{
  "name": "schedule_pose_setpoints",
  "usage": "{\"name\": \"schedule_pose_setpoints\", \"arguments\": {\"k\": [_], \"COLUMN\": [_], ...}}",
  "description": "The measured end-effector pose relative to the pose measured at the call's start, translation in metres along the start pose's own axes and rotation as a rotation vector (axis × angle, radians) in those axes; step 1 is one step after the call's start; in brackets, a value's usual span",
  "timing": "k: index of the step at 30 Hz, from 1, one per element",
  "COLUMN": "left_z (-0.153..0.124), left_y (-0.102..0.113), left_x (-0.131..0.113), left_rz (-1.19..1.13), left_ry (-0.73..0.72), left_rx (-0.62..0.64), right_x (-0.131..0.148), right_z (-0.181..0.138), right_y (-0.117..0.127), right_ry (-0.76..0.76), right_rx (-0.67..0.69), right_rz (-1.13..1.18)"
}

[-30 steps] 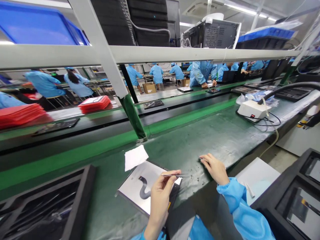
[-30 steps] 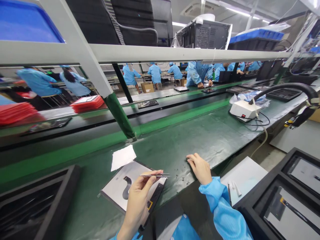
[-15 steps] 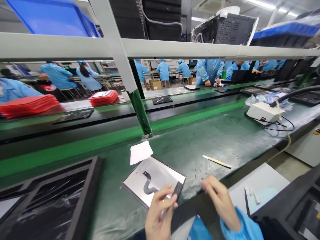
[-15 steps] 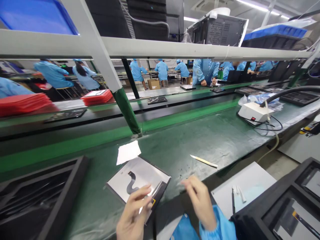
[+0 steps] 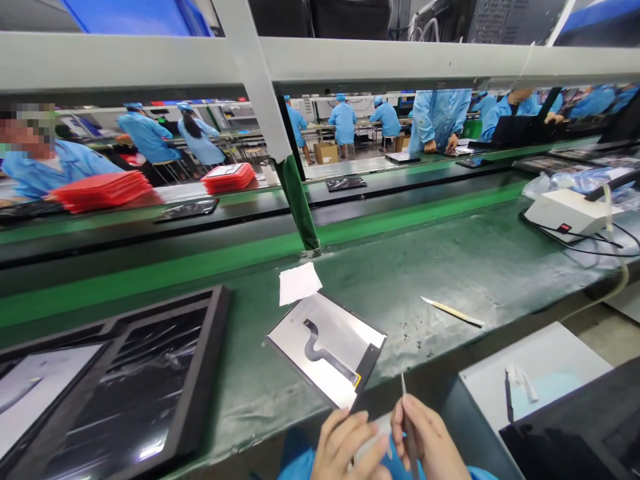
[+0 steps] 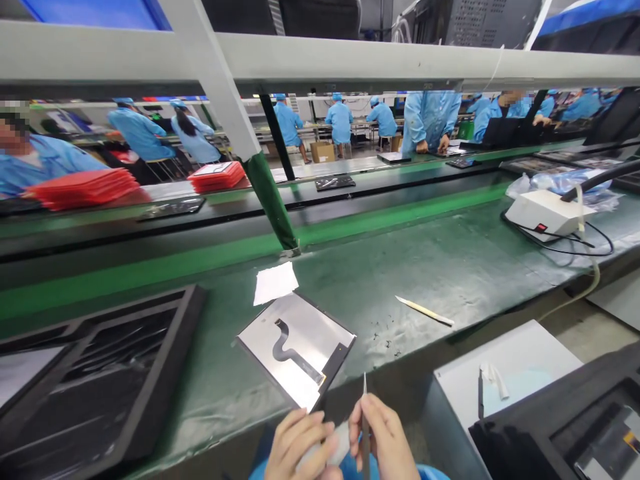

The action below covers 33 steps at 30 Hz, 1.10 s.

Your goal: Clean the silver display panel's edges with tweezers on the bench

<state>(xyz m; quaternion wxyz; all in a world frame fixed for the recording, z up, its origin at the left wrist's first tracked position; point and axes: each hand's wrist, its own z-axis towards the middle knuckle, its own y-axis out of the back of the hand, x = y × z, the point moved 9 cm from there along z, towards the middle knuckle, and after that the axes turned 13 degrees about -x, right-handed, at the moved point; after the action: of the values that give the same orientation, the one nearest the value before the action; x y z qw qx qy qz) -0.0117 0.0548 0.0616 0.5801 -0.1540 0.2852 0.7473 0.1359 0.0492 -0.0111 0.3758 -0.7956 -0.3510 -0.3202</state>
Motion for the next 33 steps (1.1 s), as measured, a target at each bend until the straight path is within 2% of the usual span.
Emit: {"name": "schedule_pose_setpoints", "arguments": {"k": [1, 2, 5, 7, 11, 23, 29, 33], "left_z": [0.004, 0.008, 0.021, 0.023, 0.025, 0.043, 0.047, 0.047], "left_y": [0.003, 0.007, 0.016, 0.016, 0.011, 0.015, 0.017, 0.016], "left_x": [-0.006, -0.001, 0.017, 0.021, 0.019, 0.004, 0.0, 0.001], "left_rz": [0.093, 0.195, 0.368, 0.41, 0.4, 0.317, 0.304, 0.311], "left_ry": [-0.186, -0.235, -0.19, -0.167, -0.161, -0.138, -0.131, -0.115], "left_rx": [0.025, 0.043, 0.072, 0.108, 0.153, 0.047, 0.018, 0.012], "right_x": [0.004, 0.008, 0.014, 0.011, 0.005, 0.0, -0.004, -0.004], "right_z": [0.001, 0.001, 0.0, -0.002, -0.003, -0.001, 0.0, -0.001], "right_y": [0.004, 0.008, 0.015, 0.015, 0.012, 0.004, -0.023, -0.032], "right_ry": [0.006, 0.018, 0.03, 0.004, -0.016, 0.035, 0.068, 0.114], "right_rx": [-0.037, -0.068, -0.122, -0.128, -0.129, -0.125, -0.04, -0.091], "right_rz": [-0.007, -0.013, -0.031, -0.048, -0.058, -0.179, -0.187, -0.112]}}
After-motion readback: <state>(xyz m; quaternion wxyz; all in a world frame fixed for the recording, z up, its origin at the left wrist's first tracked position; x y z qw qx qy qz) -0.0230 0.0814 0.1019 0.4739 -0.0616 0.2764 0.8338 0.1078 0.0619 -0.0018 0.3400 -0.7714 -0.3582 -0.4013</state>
